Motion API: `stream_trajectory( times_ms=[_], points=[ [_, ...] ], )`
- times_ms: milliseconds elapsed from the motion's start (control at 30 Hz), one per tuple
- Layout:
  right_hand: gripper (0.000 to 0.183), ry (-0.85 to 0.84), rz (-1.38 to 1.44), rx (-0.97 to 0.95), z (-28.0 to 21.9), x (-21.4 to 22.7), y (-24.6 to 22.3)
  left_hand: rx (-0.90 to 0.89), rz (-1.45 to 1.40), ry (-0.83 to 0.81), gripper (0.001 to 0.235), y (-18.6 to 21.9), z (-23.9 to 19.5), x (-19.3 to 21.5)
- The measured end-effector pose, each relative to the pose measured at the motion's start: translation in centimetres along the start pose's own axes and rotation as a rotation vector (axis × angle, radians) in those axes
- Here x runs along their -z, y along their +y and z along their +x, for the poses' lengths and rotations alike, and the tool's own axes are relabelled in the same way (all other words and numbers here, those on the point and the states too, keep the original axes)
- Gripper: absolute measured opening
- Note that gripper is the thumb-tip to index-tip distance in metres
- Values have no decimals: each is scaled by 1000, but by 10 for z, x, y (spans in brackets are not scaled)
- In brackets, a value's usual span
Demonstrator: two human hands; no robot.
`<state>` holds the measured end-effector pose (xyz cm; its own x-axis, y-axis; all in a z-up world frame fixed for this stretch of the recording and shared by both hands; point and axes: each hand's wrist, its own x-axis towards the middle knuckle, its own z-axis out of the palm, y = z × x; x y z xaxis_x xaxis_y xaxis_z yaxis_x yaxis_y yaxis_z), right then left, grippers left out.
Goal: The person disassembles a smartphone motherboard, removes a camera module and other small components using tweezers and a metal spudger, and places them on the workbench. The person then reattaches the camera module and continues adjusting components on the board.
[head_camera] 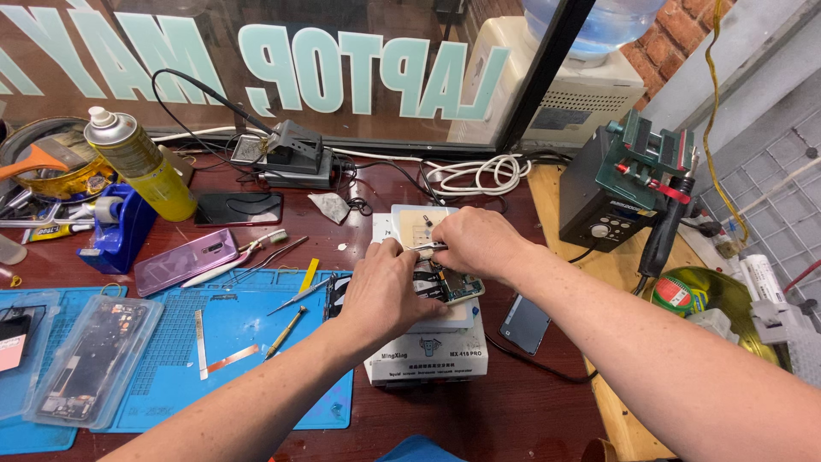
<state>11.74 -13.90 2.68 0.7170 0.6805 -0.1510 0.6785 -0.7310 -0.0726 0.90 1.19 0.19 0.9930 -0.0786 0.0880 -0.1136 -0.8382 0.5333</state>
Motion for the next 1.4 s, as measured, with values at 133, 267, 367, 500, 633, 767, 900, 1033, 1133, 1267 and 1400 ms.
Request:
stream_trajectory(
  times_ms=[133, 267, 367, 500, 633, 767, 900, 1033, 1133, 1267, 1400],
  points=[
    [17, 53, -40, 65, -2, -1, -1, -11, -1, 5, 68, -1, 0, 0],
    [17, 67, -24, 105, -1, -6, 5, -27, 2, 15, 69, -1, -1, -1],
    [19, 140, 124, 117, 0, -12, 16, -11, -4, 2, 72, -1, 0, 0],
    [34, 230, 407, -220, -4, -14, 39, -20, -23, 8, 77, 0, -2, 2],
    [33, 249, 726, -385, -32, -17, 57, -2, 7, -3, 72, -3, 3, 4],
    [32, 69, 939, -593, -67, -28, 55, -9, -28, 37, 62, -8, 10, -2],
    [33, 36, 964, -612, -81, -35, 46, -21, -56, 32, 48, -8, 17, -11],
    [32, 52, 1019, -556, -88, -39, 42, -12, -10, -15, 64, 0, 17, -8],
    [32, 34, 1140, -602, -88, -43, 38, -21, 110, -133, 82, 8, 15, 1],
    [27, -36, 1396, -681, -87, -52, 36, 21, 156, -223, 82, 16, 15, 11],
    [23, -52, 1620, -627, -87, -60, 37, -13, 109, -154, 76, 17, 14, 14]
  ],
)
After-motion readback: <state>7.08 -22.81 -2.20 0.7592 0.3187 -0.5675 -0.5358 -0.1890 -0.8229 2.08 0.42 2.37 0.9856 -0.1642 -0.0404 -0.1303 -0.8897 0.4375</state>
